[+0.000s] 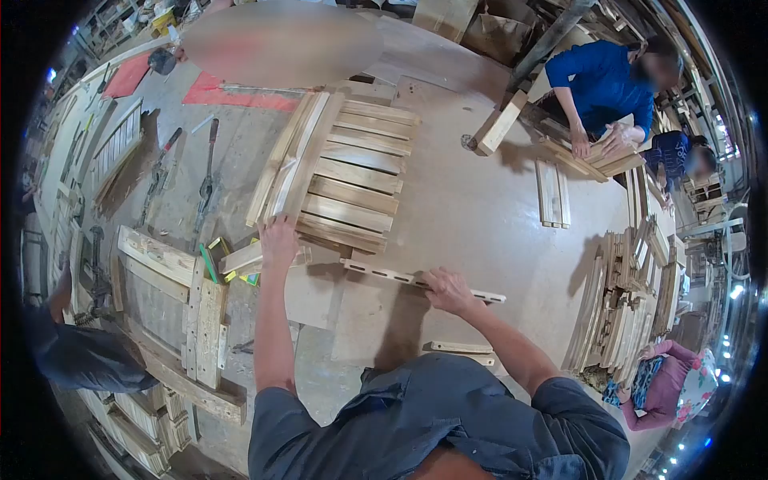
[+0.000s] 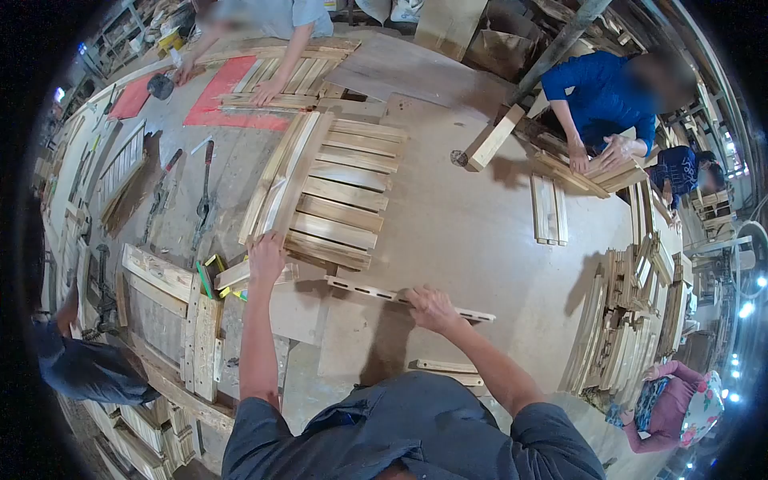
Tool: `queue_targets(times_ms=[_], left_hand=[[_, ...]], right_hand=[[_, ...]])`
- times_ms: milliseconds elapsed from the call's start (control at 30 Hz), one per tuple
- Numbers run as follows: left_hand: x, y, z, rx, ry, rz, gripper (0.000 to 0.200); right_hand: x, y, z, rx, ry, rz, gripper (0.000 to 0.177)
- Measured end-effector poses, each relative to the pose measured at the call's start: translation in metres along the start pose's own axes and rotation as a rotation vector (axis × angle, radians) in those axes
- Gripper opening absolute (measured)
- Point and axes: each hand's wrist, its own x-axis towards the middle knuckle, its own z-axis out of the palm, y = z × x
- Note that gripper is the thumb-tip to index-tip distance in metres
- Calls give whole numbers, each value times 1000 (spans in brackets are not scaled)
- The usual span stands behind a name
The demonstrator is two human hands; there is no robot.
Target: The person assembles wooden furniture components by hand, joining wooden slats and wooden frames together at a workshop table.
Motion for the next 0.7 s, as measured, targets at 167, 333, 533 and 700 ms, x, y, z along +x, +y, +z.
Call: queue_targets(times_ms=[167, 333, 533, 700], left_hand=[[-66, 61, -24, -715, 417, -21, 48], [-136, 125, 31, -888, 389, -59, 61], [-197, 168, 32, -746, 269, 104, 67], [-218, 160, 42, -609, 137, 133, 68]], right_hand=[[-45, -14, -44, 490, 99, 291, 38], [70, 1, -67, 808, 358, 451, 44], [252, -35, -53, 1522, 368, 469, 40], [339, 17, 4, 621, 395, 180, 44]])
